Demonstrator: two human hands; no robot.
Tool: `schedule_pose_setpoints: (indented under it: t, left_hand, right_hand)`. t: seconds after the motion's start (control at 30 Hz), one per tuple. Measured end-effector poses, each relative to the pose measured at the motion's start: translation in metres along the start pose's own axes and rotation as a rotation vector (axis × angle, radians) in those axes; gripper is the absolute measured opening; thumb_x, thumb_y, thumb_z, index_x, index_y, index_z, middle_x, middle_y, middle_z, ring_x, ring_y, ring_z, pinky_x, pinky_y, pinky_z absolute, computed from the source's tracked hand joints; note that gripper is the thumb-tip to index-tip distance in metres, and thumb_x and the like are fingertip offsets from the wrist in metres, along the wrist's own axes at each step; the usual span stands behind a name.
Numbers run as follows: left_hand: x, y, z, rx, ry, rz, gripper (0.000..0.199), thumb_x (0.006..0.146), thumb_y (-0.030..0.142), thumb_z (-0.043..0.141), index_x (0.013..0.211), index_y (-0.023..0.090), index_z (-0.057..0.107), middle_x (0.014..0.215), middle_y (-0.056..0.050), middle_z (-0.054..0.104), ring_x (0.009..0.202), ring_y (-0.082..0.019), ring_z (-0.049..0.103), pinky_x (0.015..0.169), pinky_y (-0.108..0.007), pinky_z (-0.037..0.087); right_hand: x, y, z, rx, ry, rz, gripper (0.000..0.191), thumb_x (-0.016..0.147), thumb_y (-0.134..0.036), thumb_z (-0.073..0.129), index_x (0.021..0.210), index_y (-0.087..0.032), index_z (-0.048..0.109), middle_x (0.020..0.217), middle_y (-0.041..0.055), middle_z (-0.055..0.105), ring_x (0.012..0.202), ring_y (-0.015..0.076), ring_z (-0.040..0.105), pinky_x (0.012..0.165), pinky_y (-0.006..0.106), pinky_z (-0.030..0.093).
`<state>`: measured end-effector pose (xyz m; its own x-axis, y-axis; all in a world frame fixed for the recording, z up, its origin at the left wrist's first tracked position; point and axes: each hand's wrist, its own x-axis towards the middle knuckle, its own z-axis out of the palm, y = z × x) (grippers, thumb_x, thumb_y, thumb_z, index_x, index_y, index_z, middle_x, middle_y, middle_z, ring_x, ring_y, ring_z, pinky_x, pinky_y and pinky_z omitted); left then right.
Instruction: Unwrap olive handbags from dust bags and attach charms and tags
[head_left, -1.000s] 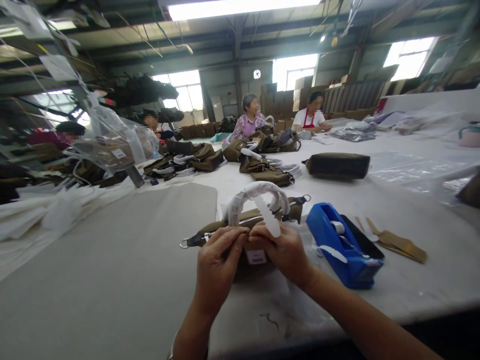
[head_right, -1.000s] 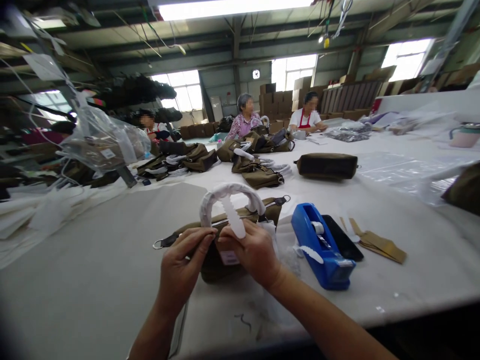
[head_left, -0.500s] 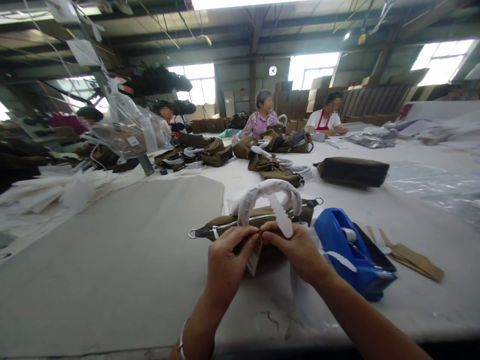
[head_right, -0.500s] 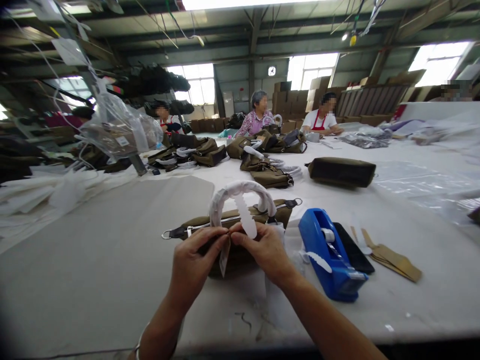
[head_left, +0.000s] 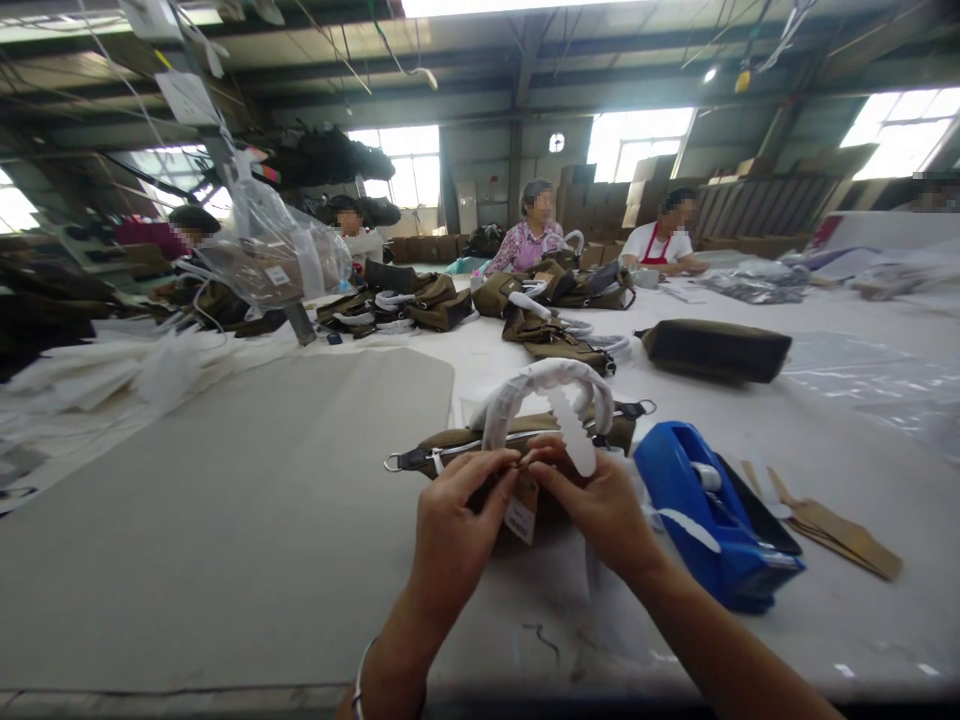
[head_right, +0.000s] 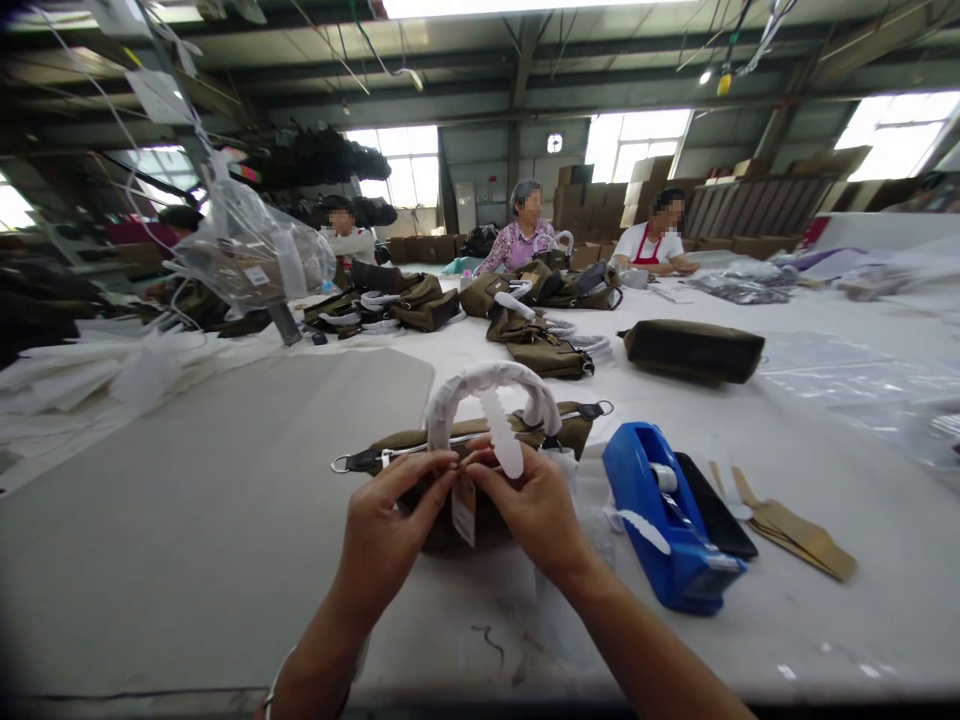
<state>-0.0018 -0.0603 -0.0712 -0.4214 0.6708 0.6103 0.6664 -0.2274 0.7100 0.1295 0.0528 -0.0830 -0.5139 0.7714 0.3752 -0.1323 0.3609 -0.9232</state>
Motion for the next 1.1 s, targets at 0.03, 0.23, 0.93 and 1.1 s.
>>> schedule_pose_setpoints:
  t: [0.03,0.23,0.93,1.1]
  left_hand:
    - [-0.0008,-0.0005,-0.0001,0.007,0.004,-0.012,0.018,0.089,0.018,0.072,0.106,0.024,0.076,0.099,-0.001,0.077,0.09,-0.017,0.072,0.086,-0.026,0.056]
    - [-0.0039,-0.0033,-0.0001,0.031,-0.01,-0.023,0.029,0.088,0.015,0.071,0.116,0.025,0.071,0.096,0.001,0.076,0.089,-0.016,0.072,0.086,-0.025,0.054]
    - [-0.0031,-0.0038,-0.0009,0.064,-0.005,-0.023,0.034,0.088,0.012,0.071,0.118,0.028,0.068,0.095,0.004,0.074,0.087,-0.013,0.07,0.086,-0.024,0.052]
    - [-0.0044,-0.0043,-0.0002,0.07,-0.028,-0.014,0.036,0.089,0.012,0.07,0.12,0.03,0.067,0.095,0.006,0.074,0.088,-0.012,0.07,0.087,-0.024,0.052]
  right_hand:
    - [-0.0007,-0.0001,0.0,-0.035,0.019,-0.024,0.016,0.081,-0.035,0.079,0.094,-0.026,0.077,0.098,0.0014,0.078,0.089,0.0224,0.072,0.083,0.033,0.059]
    - [-0.0025,-0.0016,-0.002,-0.124,0.012,-0.111,0.003,0.085,-0.028,0.075,0.084,-0.028,0.079,0.085,-0.0026,0.078,0.081,0.0198,0.073,0.076,0.029,0.057]
    - [0.0001,-0.0047,-0.0064,-0.268,-0.067,-0.199,0.008,0.091,-0.019,0.067,0.09,-0.026,0.072,0.092,-0.0036,0.075,0.087,0.0164,0.07,0.082,0.026,0.052]
    - [-0.0016,-0.0039,-0.0061,-0.317,-0.08,-0.284,0.012,0.092,-0.016,0.065,0.09,-0.026,0.072,0.09,-0.0037,0.075,0.085,0.0154,0.07,0.081,0.025,0.053]
